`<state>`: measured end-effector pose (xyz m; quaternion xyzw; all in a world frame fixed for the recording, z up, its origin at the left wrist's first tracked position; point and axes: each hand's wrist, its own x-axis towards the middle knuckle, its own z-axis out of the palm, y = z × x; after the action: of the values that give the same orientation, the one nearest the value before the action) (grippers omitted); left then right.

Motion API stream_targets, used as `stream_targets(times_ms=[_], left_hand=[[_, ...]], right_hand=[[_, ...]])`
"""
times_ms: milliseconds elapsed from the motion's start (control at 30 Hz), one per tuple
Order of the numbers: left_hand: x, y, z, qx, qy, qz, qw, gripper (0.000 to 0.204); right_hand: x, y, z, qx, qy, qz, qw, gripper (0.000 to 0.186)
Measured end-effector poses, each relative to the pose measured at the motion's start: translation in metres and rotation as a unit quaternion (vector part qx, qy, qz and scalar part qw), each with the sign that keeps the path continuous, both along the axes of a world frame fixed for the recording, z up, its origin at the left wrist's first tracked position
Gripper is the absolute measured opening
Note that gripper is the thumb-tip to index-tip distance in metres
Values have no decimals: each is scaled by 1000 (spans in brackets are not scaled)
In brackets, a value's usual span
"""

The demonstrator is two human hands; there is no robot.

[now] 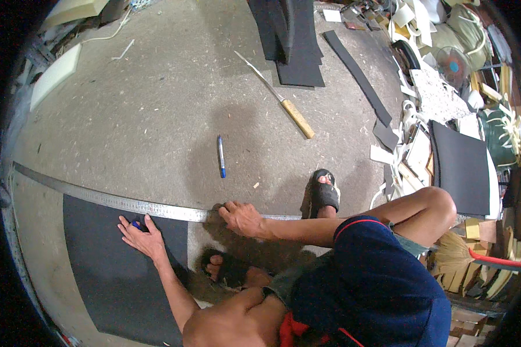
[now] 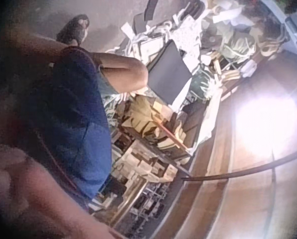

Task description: The person measures and marks a large black sheet on the floor using a metal ruler and a blue marker. They then use a knife to cut along the marked lines, separating the sheet into smaller rectangular pieces.

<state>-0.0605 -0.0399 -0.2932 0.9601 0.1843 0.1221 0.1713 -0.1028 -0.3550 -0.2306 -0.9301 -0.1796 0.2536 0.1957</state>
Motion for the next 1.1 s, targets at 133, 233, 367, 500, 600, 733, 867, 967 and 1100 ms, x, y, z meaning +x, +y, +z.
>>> stream_targets(times_ms=[133, 233, 367, 500, 600, 733, 867, 967, 1100], left_hand=[[-1, 13, -10, -14, 6, 3, 1000, 81], [3, 4, 12, -83, -19, -23, 996, 81], [38, 9, 69, -57, -57, -227, 971, 82], [77, 21, 125, 14, -46, -388, 921, 60], [100, 20, 179, 19, 8, -366, 930, 61], [98, 2, 222, 51, -88, -363, 926, 63], [93, 18, 241, 74, -91, -297, 948, 57], [87, 63, 245, 55, -50, -227, 971, 56], [76, 70, 247, 90, -67, -183, 977, 60]], right_hand=[[11, 4, 0, -14, 20, -13, 1000, 52], [10, 0, 0, 10, -10, -4, 1000, 49], [17, 10, 30, 54, 89, -84, 991, 46], [25, 13, 60, 154, -56, -93, 982, 49], [48, -6, 68, 164, -127, -65, 976, 50], [77, -39, 94, 133, -247, -11, 960, 48], [106, -30, 126, 142, -461, 9, 876, 56], [110, 9, 142, 215, -506, -67, 833, 66], [71, 21, 154, 221, -471, -6, 854, 56]])
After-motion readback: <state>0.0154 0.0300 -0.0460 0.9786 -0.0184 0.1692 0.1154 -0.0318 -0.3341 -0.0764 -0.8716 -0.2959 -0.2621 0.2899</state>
